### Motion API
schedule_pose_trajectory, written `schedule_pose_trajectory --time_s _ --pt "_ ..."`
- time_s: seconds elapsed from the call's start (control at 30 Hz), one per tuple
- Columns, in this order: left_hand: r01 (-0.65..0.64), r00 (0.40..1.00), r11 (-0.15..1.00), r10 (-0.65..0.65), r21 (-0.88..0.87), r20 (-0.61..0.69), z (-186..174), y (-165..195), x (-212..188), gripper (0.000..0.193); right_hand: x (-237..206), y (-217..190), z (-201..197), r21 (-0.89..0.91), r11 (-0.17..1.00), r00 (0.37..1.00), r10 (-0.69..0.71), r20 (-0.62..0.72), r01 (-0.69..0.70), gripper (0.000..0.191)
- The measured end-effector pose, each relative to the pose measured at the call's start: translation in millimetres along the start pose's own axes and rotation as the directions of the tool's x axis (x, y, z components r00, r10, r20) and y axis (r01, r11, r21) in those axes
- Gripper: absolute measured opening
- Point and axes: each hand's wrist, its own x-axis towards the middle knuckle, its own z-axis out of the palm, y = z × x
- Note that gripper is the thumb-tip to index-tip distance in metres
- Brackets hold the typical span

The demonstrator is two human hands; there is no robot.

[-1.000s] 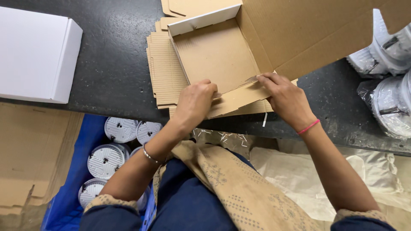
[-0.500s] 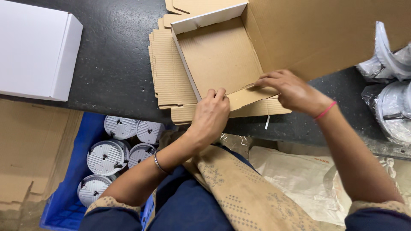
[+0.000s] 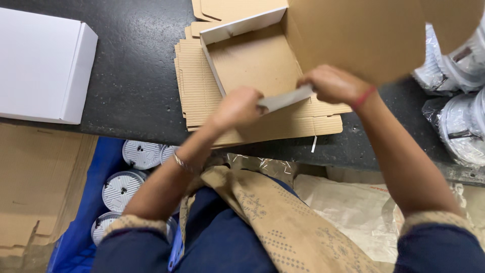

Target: The person folds flat cardboard box blanks into open boxes on a workbench, inserting white inner panels and shaping the box walls by hand. They place a plastic-wrapped round light fixture into one box, stack the finished white boxes on the bench, and repeat the folding cycle with new blanks.

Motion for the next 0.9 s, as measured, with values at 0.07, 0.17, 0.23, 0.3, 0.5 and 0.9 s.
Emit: schedule_pose_trajectory --time_s 0.07,0.17,0.23,0.3,0.5,0.9 --pt "-0.017 0.998 0.996 0.021 -0.090 0.052 -22.8 -8.8 23.7 0.046 23.3 2.2 -10.8 0.119 0.981 0.983 0.136 0.123 -0.151 0.049" --pt "0.040 0.998 0.996 -0.036 -0.085 0.057 -31.2 -12.0 37.2 0.057 41.1 1.5 -11.6 0.170 0.962 0.974 0.194 0.116 -0.212 0.061" --pt "0.007 0.991 1.000 -0.008 -0.011 -0.135 -15.8 -7.4 31.1 0.064 37.0 0.5 -4.1 -0.084 0.995 0.966 -0.074 -0.248 0.055 0.059" --pt "-0.044 0.932 0.980 0.109 0.192 -0.345 12.8 -0.2 14.9 0.036 22.6 -1.4 7.4 -0.193 0.967 0.894 -0.232 -0.384 0.168 0.051" --pt "-0.081 0.665 0.878 0.399 0.471 -0.631 74.1 7.8 -9.3 0.046 -12.6 -7.9 32.0 0.090 0.935 0.860 -0.274 -0.431 0.342 0.043" --pt "0.075 0.599 0.800 0.442 0.596 -0.668 97.4 -4.8 -13.4 0.043 5.8 -5.4 63.9 0.006 0.950 0.779 -0.253 -0.574 0.313 0.055"
